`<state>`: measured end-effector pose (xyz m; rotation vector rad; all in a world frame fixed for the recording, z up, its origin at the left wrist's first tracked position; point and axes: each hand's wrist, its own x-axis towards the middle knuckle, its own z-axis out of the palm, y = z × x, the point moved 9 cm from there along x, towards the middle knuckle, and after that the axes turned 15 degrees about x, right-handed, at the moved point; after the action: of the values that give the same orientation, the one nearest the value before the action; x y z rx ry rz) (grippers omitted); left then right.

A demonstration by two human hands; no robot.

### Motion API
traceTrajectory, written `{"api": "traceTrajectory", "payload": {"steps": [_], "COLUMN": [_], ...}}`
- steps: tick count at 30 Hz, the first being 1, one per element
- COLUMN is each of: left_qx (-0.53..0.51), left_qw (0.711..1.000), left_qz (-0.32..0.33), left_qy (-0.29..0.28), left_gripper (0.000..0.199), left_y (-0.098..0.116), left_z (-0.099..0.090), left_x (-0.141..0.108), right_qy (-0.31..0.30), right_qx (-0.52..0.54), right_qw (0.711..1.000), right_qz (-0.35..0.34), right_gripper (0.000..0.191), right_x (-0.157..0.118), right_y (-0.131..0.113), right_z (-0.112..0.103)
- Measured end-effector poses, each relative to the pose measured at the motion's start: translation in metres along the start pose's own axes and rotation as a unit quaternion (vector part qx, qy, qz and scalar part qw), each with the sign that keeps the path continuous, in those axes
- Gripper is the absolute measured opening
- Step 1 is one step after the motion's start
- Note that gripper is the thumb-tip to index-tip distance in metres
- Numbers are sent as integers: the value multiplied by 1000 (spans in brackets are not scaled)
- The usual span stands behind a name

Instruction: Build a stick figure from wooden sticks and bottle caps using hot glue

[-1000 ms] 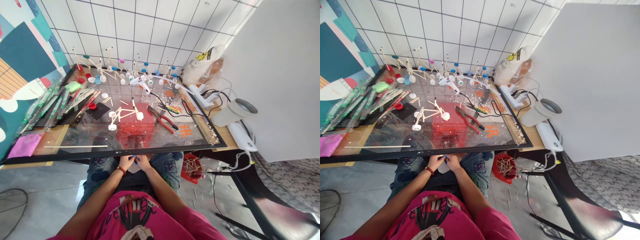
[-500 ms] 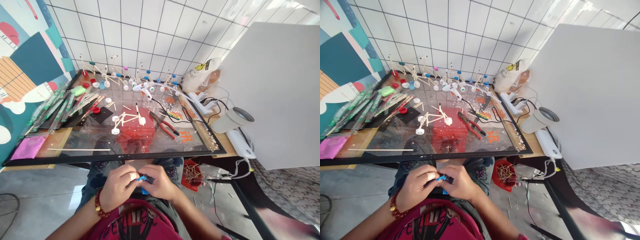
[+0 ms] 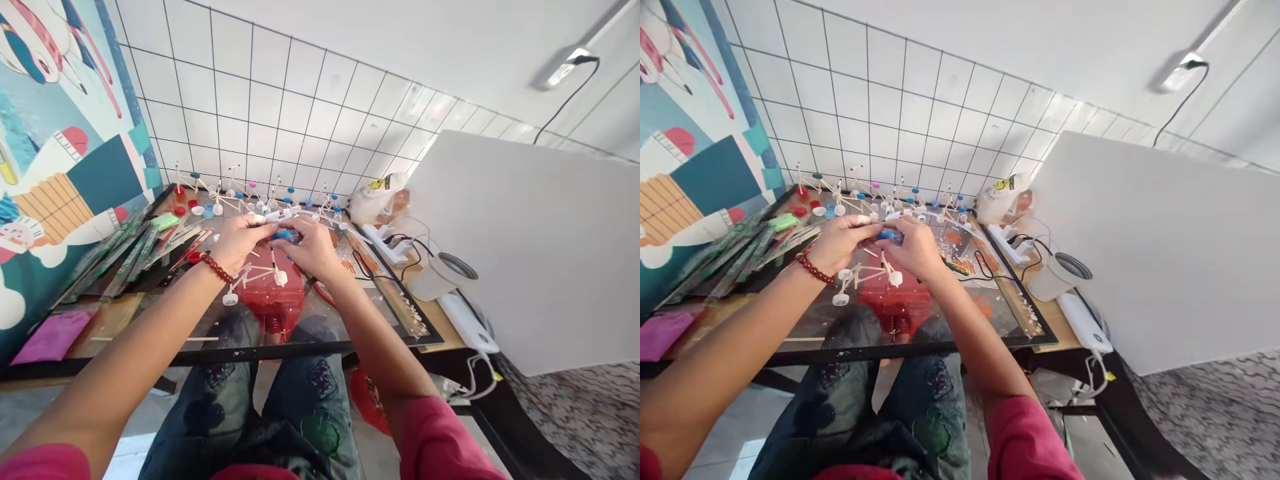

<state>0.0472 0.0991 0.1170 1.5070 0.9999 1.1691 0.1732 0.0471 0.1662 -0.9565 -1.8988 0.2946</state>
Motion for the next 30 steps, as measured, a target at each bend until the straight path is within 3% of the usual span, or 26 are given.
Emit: {"api": "traceTrajectory", "payload": {"steps": [6, 8, 11, 13, 15, 17, 20, 24, 28, 30], "left_qx": [69, 54, -34, -89, -124, -144, -145, -100, -65, -49], "left_qw": [997, 998, 997, 993, 989, 985, 982, 986, 994, 997], "left_qz": [6, 11, -16, -42, -67, -91, -118, -134, -81, -51], "left_qy": [33, 43, 72, 72, 48, 14, -9, 8, 45, 30], "left_gripper": [30, 29, 19, 13, 5, 16, 30, 10, 10, 11], "left_y": [-17, -17, -21, -24, -26, -29, -32, -37, -34, -31], "left_z": [-9, -15, -32, -40, -40, -33, -23, -22, -34, -34], "left_x": [39, 50, 62, 66, 66, 64, 62, 64, 71, 71], "right_qy": [-75, -75, 52, 142, 160, 137, 117, 115, 131, 132], "right_qx": [-47, -78, -73, 60, 240, 370, 427, 427, 381, 344], "right_qw": [992, 990, 986, 966, 928, 890, 875, 882, 906, 923], "right_qz": [86, 92, 144, 208, 236, 226, 197, 161, 131, 114], "right_gripper": [13, 13, 11, 15, 32, 49, 61, 55, 45, 37], "right_x": [33, 45, 59, 60, 61, 63, 63, 63, 65, 67], "right_y": [53, 71, 109, 138, 153, 150, 133, 121, 124, 124], "right_z": [25, 23, -11, -28, -21, -2, 23, 42, 43, 43]}}
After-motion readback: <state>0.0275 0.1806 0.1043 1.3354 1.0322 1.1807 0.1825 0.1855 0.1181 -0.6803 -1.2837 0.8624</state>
